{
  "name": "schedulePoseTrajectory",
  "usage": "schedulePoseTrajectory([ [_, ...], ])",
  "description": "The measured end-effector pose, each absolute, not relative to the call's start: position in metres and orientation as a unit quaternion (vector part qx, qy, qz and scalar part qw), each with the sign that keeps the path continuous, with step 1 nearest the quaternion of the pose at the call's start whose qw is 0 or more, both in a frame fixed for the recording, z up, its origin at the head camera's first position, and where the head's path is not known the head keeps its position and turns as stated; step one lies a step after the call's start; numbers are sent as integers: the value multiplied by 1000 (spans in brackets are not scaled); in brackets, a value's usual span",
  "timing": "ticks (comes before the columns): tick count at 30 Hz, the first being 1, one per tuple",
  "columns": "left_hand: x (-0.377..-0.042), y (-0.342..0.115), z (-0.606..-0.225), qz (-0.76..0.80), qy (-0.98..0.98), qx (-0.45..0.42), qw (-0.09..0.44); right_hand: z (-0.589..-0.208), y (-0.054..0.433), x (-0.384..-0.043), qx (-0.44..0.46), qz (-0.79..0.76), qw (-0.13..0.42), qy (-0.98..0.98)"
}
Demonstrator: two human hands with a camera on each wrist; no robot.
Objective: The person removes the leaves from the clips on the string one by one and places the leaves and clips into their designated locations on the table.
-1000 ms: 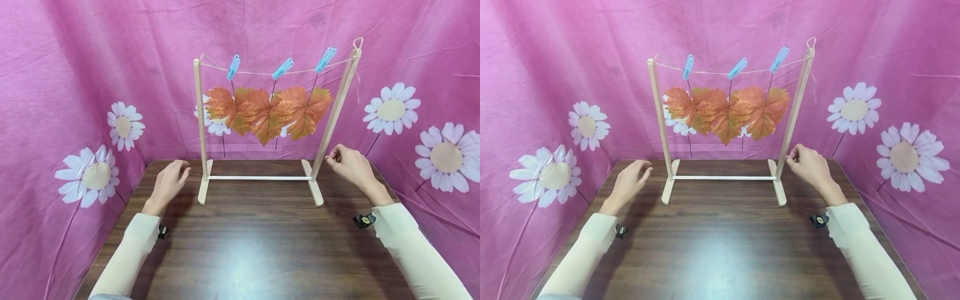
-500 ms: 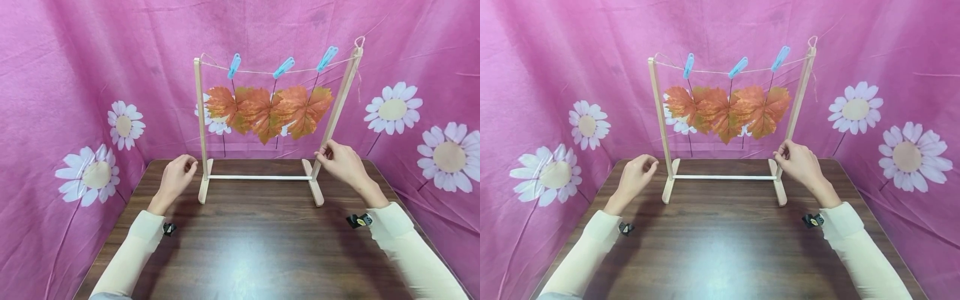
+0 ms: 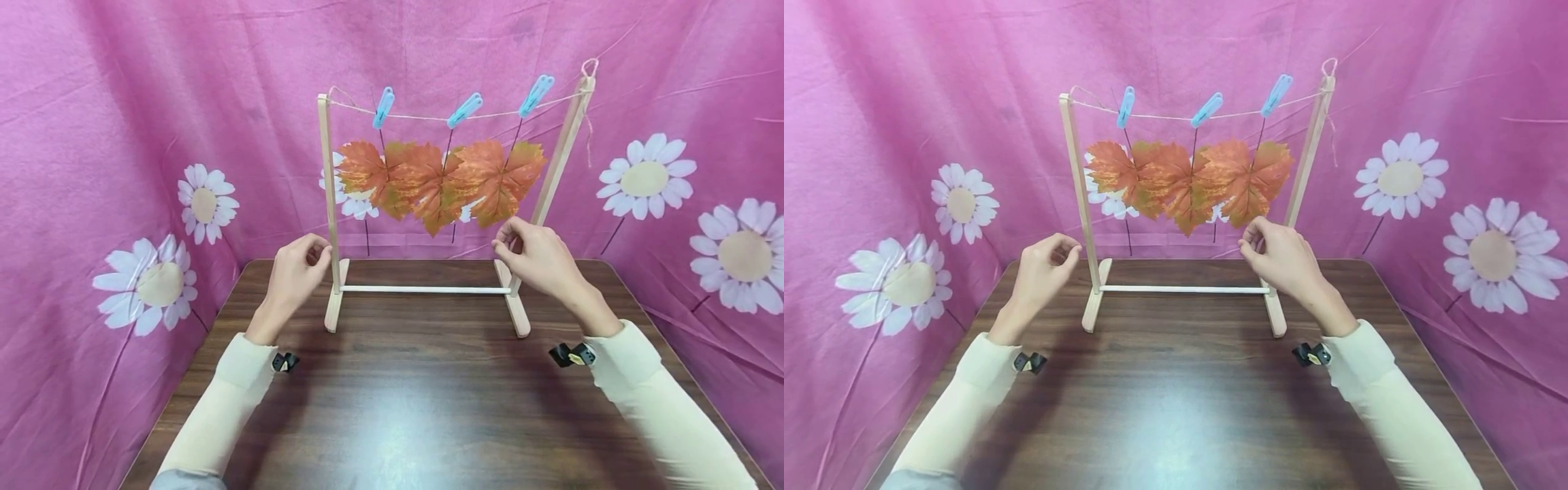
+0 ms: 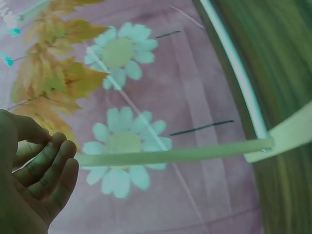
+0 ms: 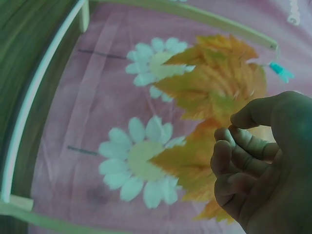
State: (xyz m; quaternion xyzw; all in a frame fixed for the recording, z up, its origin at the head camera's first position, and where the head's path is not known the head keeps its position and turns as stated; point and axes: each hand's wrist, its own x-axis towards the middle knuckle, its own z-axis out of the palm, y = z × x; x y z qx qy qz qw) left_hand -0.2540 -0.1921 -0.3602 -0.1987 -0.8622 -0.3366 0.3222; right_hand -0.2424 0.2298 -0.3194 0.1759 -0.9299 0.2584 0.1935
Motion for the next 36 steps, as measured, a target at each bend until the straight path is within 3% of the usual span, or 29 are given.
schedulePoseTrajectory([
  [25,-257,-141,-305,-439,-821,-182,316,-263,153,-251,283,297,229,-883],
  [36,-267,-120,-276,-469,-804,-187,316,-229,130,-266,312,333,218,-863],
])
